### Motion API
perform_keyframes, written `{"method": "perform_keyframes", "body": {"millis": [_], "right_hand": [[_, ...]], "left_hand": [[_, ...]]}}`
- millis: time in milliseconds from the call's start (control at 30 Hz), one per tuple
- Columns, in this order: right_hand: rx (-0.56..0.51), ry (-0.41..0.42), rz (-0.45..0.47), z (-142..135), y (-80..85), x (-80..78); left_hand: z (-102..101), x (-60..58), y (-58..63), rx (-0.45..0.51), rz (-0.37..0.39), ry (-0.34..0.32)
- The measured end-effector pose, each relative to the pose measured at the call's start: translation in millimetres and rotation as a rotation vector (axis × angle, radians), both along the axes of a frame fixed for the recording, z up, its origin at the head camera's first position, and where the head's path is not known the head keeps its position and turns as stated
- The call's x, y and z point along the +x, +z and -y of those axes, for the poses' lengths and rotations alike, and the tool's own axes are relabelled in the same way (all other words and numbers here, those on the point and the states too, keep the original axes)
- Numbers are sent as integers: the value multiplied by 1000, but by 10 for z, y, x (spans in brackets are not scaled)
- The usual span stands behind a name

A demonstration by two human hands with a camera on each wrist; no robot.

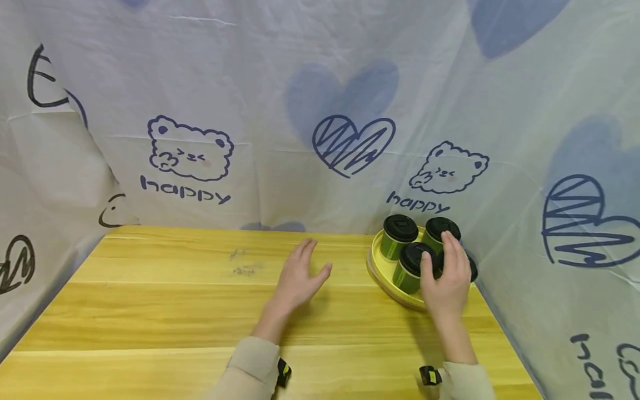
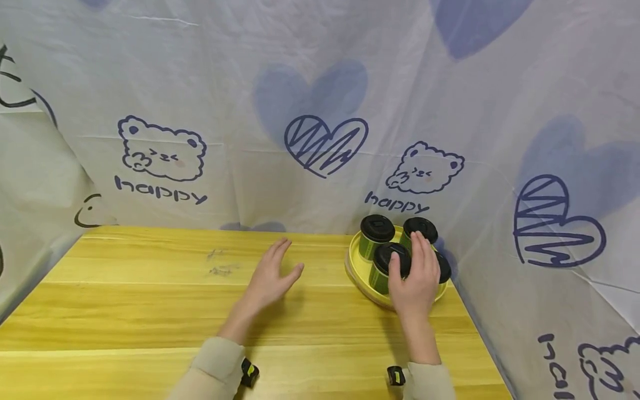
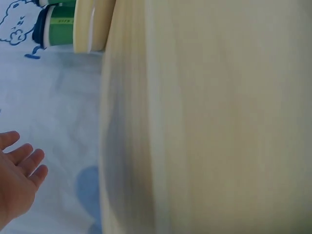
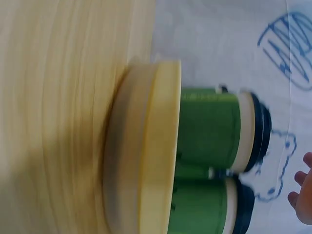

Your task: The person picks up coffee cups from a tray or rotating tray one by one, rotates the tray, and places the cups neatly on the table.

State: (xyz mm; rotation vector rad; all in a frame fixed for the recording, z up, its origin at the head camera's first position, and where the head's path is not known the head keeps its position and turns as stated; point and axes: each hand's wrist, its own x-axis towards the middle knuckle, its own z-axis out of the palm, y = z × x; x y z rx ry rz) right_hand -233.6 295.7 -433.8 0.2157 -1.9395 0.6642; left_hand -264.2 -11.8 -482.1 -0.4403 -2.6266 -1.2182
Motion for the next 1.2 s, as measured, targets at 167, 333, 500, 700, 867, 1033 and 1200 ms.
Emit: {"method": "perform_keyframes", "body": {"millis": [167,333,500,700,867,1033,1200], "right_hand": [[-83,-57,49,-281,-39,12],[-156,-111,144,-531,-112,40],[-276,-158,291,-690,-152,88],[-613,-138,512,-847,-161,110],[-795,-140,621,-985,-209,87],[-830,-141,706,-1051,-288,41],[-814,-116,801,-1082,-382,4]], "left_hand": [[-123,-69,-93,62,45,-7],[-258,-126,-137,114,122,-34],[-420,-191,-120,131,207,-99],[-633,-279,-35,191,299,-152],[-809,-361,18,232,320,-126],[-985,-452,-3,302,321,-78],[-1116,-480,-17,314,332,-47]]}}
